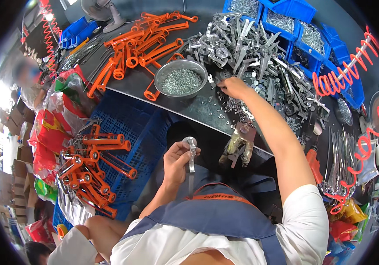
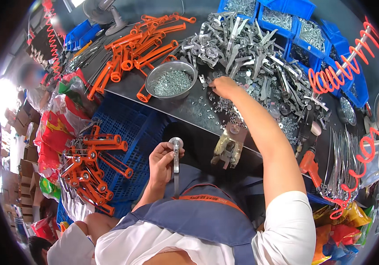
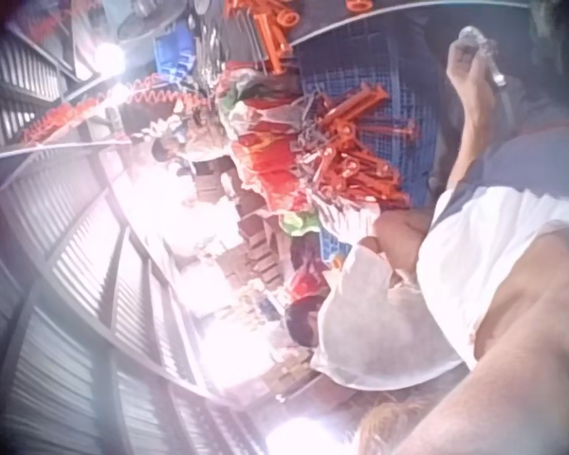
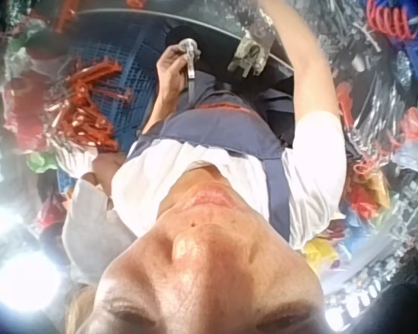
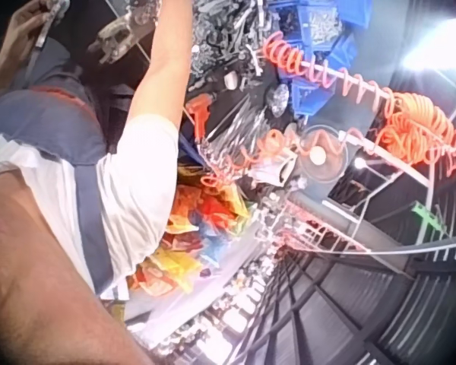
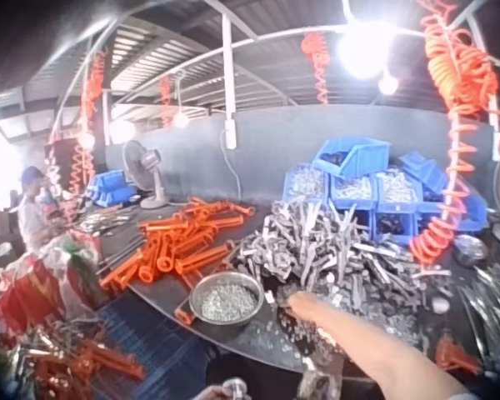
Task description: Assembling industrial metal levers and orange plastic components using a pneumatic drill and rivet gun at a factory workbench.
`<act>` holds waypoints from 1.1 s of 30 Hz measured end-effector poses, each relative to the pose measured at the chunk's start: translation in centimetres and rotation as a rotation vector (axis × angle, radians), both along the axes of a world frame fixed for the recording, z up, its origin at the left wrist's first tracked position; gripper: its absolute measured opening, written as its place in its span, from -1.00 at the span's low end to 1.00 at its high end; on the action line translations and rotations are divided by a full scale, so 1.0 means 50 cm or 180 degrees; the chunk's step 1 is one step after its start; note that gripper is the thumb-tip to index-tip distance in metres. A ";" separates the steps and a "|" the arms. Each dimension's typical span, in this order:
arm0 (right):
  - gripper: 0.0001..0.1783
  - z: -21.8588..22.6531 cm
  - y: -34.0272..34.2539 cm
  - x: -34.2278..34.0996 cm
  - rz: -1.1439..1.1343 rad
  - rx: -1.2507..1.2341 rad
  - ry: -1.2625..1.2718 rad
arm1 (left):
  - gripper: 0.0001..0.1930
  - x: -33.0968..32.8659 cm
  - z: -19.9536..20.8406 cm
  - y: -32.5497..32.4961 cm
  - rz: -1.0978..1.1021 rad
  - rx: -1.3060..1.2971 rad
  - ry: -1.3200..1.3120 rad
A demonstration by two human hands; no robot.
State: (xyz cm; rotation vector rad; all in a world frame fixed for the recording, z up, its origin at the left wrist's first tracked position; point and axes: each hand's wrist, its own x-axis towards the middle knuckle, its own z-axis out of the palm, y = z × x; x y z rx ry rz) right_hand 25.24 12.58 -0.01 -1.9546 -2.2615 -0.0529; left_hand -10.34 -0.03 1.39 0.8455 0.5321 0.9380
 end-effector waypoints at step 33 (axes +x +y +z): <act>-0.86 0.141 -0.430 -0.074 -0.1418 0.1383 0.3361 | -0.88 0.034 0.014 -0.006 -0.0303 -0.0432 -0.0424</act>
